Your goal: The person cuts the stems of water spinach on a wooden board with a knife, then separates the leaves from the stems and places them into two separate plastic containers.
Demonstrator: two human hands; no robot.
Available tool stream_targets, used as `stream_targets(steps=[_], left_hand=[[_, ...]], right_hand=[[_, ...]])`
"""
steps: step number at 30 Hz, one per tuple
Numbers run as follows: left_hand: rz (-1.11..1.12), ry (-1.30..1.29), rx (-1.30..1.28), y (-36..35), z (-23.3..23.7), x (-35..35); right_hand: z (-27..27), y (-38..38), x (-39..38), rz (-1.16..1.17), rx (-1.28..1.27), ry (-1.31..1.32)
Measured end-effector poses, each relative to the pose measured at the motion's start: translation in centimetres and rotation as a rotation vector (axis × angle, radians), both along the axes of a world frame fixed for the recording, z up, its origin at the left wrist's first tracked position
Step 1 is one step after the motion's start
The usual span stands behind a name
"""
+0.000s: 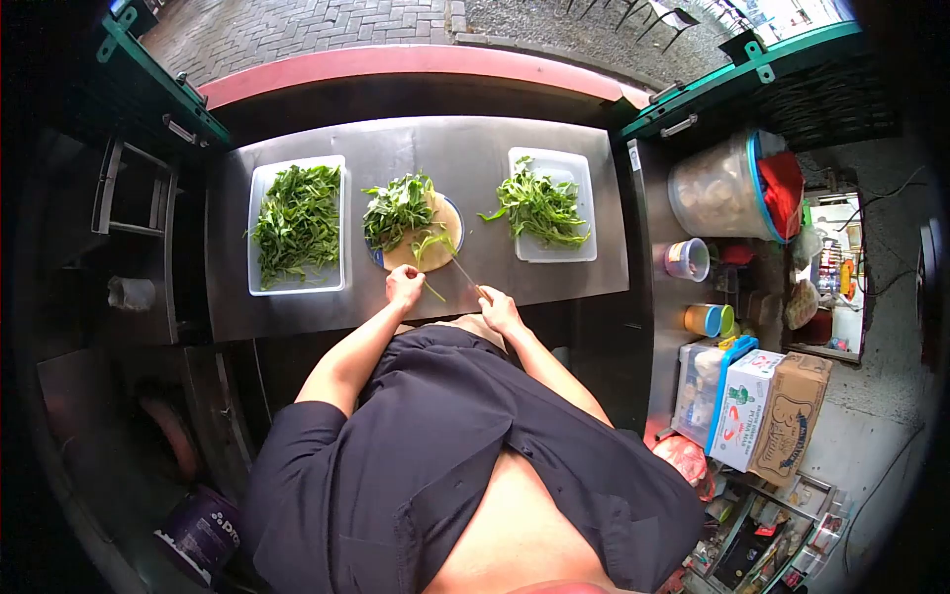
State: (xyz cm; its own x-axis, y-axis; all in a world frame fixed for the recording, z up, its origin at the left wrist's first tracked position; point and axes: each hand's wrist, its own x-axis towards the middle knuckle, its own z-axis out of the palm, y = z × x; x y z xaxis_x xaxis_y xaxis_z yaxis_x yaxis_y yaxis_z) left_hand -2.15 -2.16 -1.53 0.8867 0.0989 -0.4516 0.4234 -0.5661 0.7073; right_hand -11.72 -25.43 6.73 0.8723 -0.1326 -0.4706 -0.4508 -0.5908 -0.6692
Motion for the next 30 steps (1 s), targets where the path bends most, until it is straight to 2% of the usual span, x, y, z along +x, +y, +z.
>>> stream_targets(steps=[2, 5, 9, 11, 12, 15, 17, 18, 19, 21, 22, 24, 25, 30], left_hand=[[0.026, 0.002, 0.034, 0.3, -1.2, 0.2], [0.042, -0.002, 0.063, 0.1, -0.9, 0.6], [-0.04, -0.088, 0.101, -0.1, 0.4, 0.6], [-0.213, -0.137, 0.185, -0.1, 0.6, 0.7], [-0.216, -0.138, 0.182, -0.3, 0.9, 0.7], [-0.274, -0.264, 0.238, -0.1, 1.7, 0.5], [-0.438, -0.601, 0.315, 0.3, 2.0, 0.3], [-0.532, -0.517, 0.36, 0.3, 1.8, 0.4], [-0.531, -0.516, 0.365, 0.6, 1.7, 0.2], [-0.665, -0.57, 0.438, 0.7, 1.5, -0.2], [-0.713, -0.48, 0.445, 0.8, 1.3, -0.3], [-0.721, -0.48, 0.457, 1.0, 1.2, -0.4], [-0.737, -0.478, 0.469, 1.2, 1.3, -0.5], [-0.79, -0.475, 0.524, 1.6, 1.4, -0.7]], right_hand=[[-0.3, 0.0, 0.0, 0.002, -0.054, -0.071], [-0.1, -0.2, 0.1, -0.03, -0.018, -0.037], [-0.3, 0.3, -0.4, -0.05, -0.019, -0.02], [0.0, 0.7, -0.5, -0.019, -0.015, 0.022], [-0.4, 0.9, -0.6, -0.023, -0.014, 0.011], [-1.4, 1.3, -0.8, -0.034, -0.025, -0.038], [-2.0, 1.7, -1.3, -0.044, -0.032, -0.072], [-2.0, 1.8, -1.5, -0.074, -0.018, -0.048], [-2.0, 1.9, -1.4, -0.103, -0.006, -0.026], [-1.9, 2.5, -1.6, -0.098, -0.023, -0.061], [-1.6, 2.7, -1.7, -0.097, -0.011, -0.058], [-0.9, 3.5, -1.9, -0.079, 0.001, -0.096], [-0.3, 3.5, -2.0, -0.08, 0.074, 0.009], [0.2, 4.5, -1.9, -0.019, 0.061, 0.021]])
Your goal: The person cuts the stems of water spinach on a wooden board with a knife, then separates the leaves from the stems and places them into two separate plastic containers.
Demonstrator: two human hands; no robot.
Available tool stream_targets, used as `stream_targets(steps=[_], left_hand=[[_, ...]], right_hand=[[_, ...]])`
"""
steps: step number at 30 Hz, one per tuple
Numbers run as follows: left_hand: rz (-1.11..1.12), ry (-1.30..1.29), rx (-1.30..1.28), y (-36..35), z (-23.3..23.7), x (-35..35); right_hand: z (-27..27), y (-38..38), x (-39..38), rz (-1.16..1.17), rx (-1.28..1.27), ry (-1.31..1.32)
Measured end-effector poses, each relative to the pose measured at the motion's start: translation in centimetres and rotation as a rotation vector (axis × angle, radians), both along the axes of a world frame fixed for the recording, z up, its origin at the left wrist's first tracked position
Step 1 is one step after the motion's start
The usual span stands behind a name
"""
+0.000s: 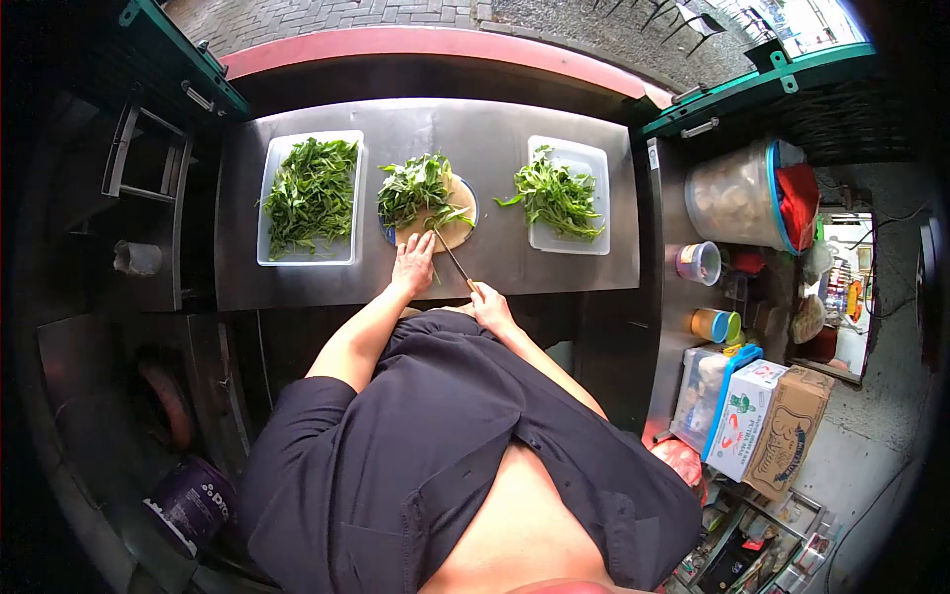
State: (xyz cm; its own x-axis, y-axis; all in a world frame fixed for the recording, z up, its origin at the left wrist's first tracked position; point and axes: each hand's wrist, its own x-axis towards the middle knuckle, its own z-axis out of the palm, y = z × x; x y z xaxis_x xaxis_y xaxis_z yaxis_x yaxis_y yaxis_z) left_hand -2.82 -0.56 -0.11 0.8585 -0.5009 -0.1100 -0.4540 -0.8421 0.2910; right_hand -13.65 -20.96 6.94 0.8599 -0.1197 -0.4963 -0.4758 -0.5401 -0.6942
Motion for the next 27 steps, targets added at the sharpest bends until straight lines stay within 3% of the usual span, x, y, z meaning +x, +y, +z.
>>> stream_targets(steps=[17, 27], left_hand=[[0.052, 0.076, -0.121, -1.3, -0.5, 1.2], [-0.134, 0.064, -0.009, 0.1, 1.0, 3.7]], right_hand=[[1.9, 0.5, 1.0, 0.01, -0.042, 0.066], [0.7, 0.4, 0.7, -0.029, -0.036, 0.02]])
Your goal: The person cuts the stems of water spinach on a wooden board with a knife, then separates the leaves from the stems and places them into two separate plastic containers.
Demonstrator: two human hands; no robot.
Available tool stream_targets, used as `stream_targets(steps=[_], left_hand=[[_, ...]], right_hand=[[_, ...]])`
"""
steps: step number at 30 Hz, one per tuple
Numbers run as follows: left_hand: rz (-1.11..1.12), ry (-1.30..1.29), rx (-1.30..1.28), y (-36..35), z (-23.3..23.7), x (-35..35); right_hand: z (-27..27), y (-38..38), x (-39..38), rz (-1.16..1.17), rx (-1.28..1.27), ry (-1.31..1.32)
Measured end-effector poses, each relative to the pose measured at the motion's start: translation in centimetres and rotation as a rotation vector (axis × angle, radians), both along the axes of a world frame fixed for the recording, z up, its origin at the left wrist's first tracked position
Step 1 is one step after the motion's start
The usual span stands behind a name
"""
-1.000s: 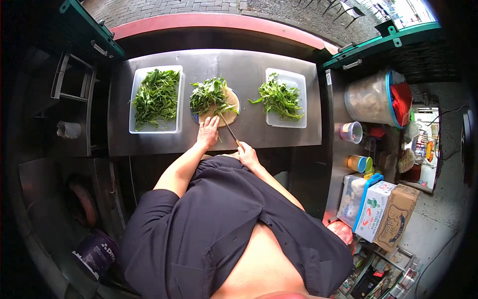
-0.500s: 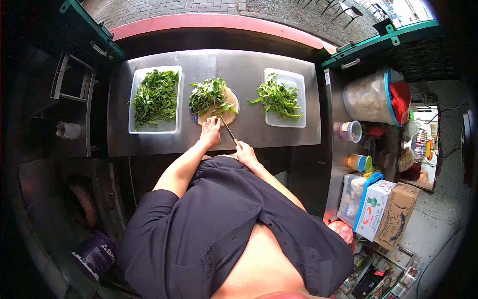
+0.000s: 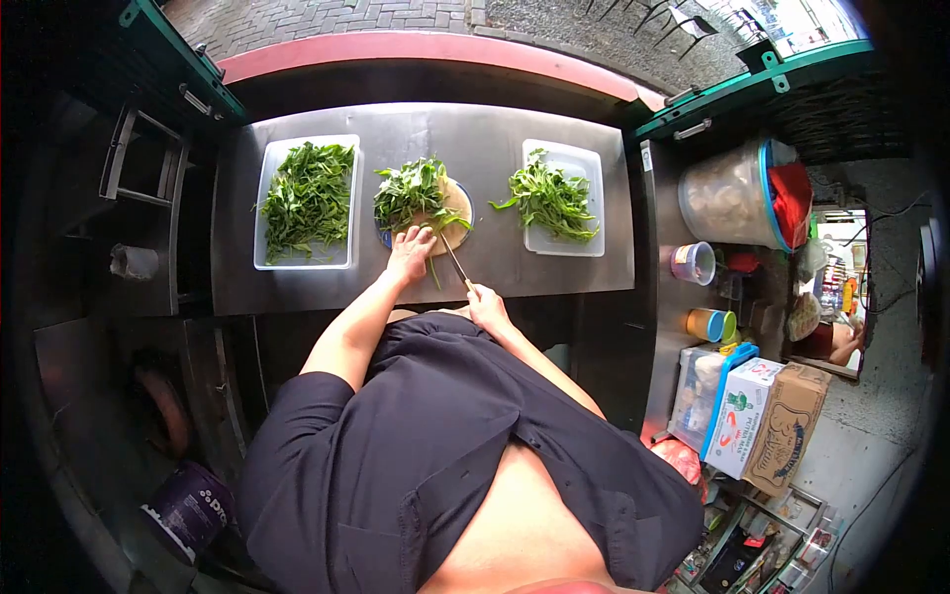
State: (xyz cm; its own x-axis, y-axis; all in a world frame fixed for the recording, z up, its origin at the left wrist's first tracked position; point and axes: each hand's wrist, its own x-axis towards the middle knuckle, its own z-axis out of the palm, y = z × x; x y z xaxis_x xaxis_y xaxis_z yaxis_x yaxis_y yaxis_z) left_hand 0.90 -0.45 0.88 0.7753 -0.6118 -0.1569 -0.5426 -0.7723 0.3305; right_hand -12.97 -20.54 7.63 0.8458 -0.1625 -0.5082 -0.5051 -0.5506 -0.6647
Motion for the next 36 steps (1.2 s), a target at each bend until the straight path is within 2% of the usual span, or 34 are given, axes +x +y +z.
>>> stream_targets(steps=[4, 10, 12, 20, 31, 36], left_hand=[[-0.105, 0.014, 0.089, 0.5, 0.4, 0.6], [-0.128, 0.056, 0.105, 0.7, 1.1, 1.0], [-0.131, 0.067, 0.113, 0.7, 1.3, 1.0], [-0.107, 0.045, 0.031, 1.0, 0.6, 1.6], [-0.261, 0.023, 0.12, 0.7, 1.8, 3.3], [-0.252, 0.052, 0.111, 1.0, 1.6, 3.2]], right_hand=[[-0.4, 0.1, 0.0, -0.012, -0.009, -0.011], [0.5, 0.3, 0.7, -0.007, -0.008, -0.06], [1.1, 0.3, 1.1, 0.018, 0.01, 0.042], [0.3, -0.3, 1.1, 0.005, -0.047, 0.05], [0.1, -0.5, 1.1, 0.01, -0.04, 0.067], [0.4, -0.6, 1.0, 0.024, -0.026, 0.049]])
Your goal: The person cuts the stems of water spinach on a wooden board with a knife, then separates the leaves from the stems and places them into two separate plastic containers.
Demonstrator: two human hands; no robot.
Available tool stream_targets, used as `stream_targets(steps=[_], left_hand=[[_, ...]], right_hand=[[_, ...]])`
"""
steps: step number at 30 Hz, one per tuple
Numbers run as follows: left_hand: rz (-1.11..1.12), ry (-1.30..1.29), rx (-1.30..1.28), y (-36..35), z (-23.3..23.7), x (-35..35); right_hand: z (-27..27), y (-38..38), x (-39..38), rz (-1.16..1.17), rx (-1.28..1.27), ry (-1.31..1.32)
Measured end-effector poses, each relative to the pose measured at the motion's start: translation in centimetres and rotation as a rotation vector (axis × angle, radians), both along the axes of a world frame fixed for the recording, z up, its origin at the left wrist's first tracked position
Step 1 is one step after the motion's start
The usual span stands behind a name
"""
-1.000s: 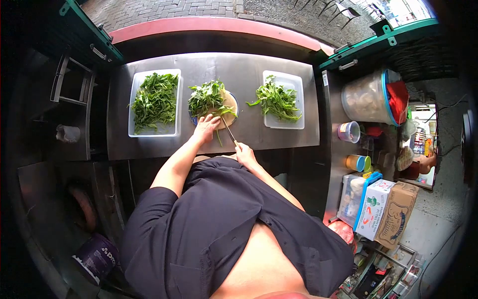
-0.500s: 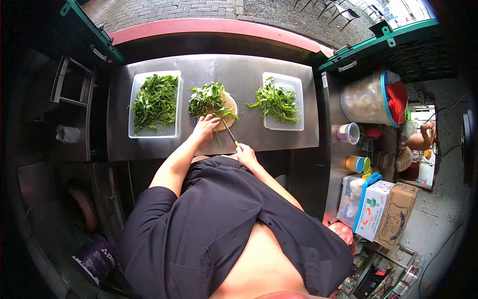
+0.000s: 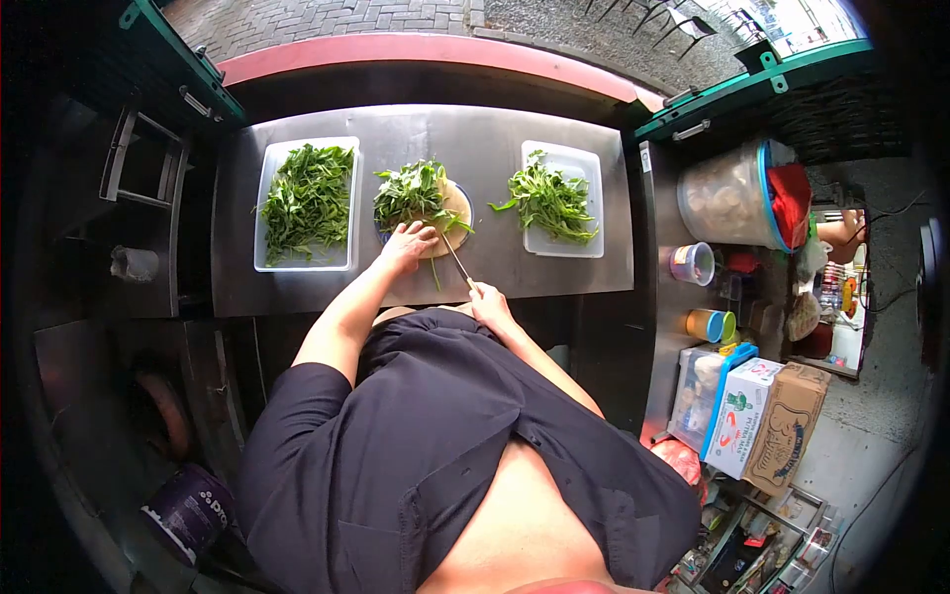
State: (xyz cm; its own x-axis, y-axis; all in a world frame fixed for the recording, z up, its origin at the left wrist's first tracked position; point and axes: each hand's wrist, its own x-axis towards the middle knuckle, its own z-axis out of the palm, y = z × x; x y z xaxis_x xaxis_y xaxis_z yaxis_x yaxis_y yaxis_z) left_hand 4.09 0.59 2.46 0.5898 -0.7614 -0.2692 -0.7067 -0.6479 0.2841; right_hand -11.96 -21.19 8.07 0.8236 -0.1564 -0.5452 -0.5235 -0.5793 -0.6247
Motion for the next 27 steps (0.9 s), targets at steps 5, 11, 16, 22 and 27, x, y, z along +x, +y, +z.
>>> stream_targets(steps=[5, 11, 16, 22, 27], left_hand=[[-0.017, -0.014, 0.04, 0.1, -0.1, -0.1], [-0.016, 0.007, 0.007, 0.5, -0.4, 0.0], [-0.05, 0.044, 0.025, 1.1, 0.1, 0.2], [-0.046, 0.064, 0.032, 1.4, -0.1, -0.2], [-0.068, 0.041, 0.033, 1.4, -0.1, -0.2]], right_hand=[[1.0, 0.0, 0.0, 0.002, -0.001, 0.023], [1.0, -0.2, 0.0, 0.013, -0.017, 0.022], [0.4, -0.3, -0.4, 0.005, -0.027, 0.043], [0.4, 0.1, -1.1, -0.01, -0.018, -0.01], [0.3, 0.2, -1.2, -0.014, 0.004, 0.048]])
